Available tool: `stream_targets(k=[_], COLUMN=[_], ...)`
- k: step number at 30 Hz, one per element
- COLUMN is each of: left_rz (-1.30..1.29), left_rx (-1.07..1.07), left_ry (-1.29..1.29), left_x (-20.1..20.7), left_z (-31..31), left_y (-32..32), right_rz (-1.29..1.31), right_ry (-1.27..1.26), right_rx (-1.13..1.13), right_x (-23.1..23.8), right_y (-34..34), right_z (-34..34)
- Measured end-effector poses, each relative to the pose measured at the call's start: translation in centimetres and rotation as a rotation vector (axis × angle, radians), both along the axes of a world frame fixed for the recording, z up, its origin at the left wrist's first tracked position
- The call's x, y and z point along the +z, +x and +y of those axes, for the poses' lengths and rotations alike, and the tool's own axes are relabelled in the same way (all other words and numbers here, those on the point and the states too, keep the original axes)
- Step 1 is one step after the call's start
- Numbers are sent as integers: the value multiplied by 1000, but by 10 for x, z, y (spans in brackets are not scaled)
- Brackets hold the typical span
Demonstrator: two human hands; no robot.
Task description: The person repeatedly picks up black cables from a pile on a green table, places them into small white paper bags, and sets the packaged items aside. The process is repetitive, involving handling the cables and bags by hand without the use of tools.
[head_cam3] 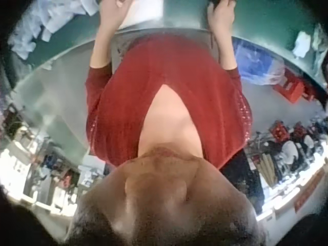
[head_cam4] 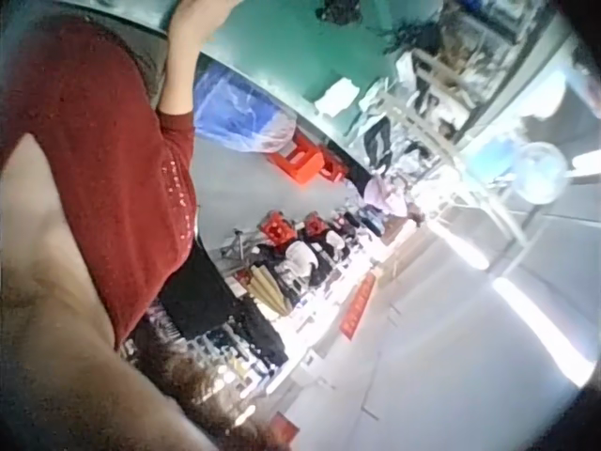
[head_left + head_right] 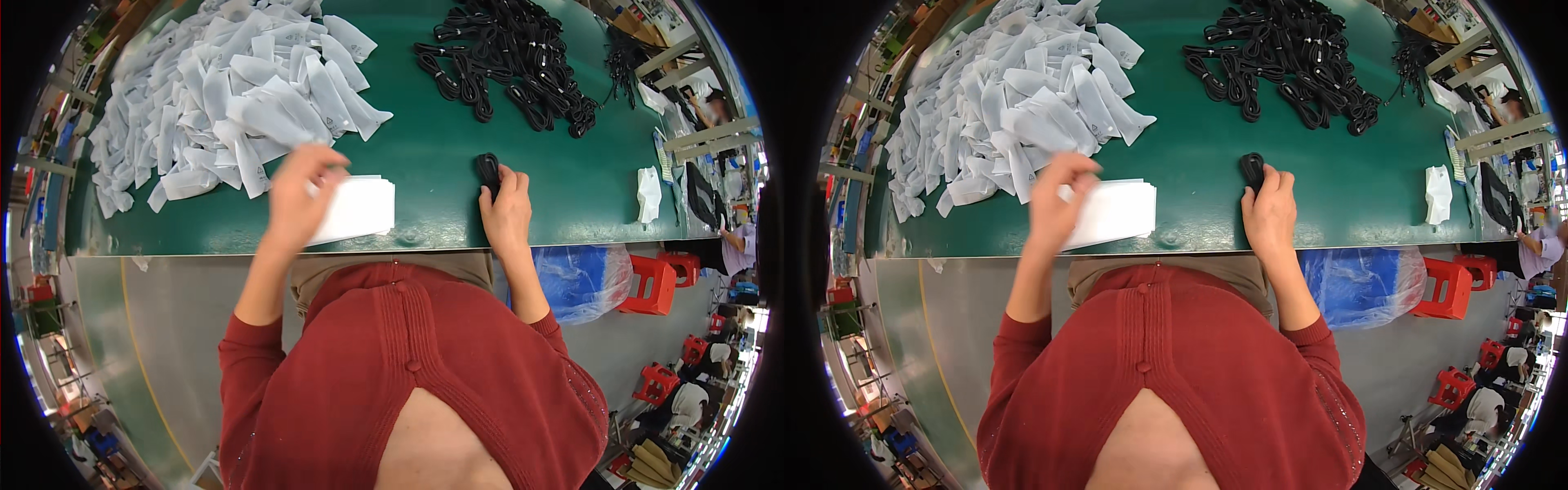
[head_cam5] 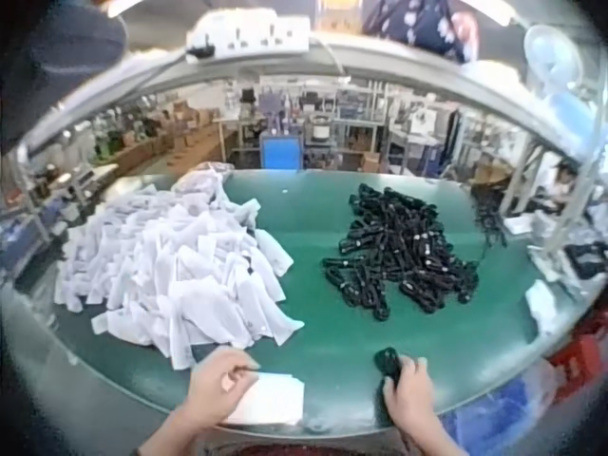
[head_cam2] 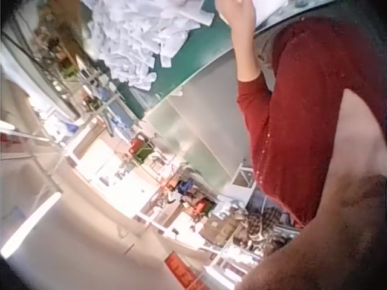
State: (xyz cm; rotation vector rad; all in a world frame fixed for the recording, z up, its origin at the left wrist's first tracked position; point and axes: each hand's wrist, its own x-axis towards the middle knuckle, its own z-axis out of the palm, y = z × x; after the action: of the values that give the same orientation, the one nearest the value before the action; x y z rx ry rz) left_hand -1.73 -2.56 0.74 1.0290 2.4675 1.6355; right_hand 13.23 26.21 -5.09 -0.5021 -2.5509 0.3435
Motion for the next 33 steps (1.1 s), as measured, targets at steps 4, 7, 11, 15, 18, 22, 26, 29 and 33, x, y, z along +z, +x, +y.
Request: stream_targets(k=[4,7,11,15,18,22,26,29,33], left_rz=[189,295,151,-122,-150,-142,78,262,325], left_rx=[-104,-80,-48,7,-15,-52,-159,-209,-221], left_ry=[-179,-213,-182,-66,-1,42,14,-47,-62], left_x=[-35,-49,-53,-49,-49,-48,-41,-31,-23], left_z=[16,20,23,21,19,20,22,24,27], left_y=[34,39,40,42,41,44,45,43,46], right_rz=[96,134,108,57,9,-40,-140,-355,-440], right_ry=[-499,-600,-582,-526,-492,-350,-642,-1276,-1784], right_rx=[178,381,481,526,570,681,647,392,355], right_x=[10,16,15,23,25,30,29,27,28], right_y=[-4,-10,-13,-8,-7,-9,-15,-20,-32], right_z=[-17,-36,-53,-61,-59,-58,-58,-60,-54])
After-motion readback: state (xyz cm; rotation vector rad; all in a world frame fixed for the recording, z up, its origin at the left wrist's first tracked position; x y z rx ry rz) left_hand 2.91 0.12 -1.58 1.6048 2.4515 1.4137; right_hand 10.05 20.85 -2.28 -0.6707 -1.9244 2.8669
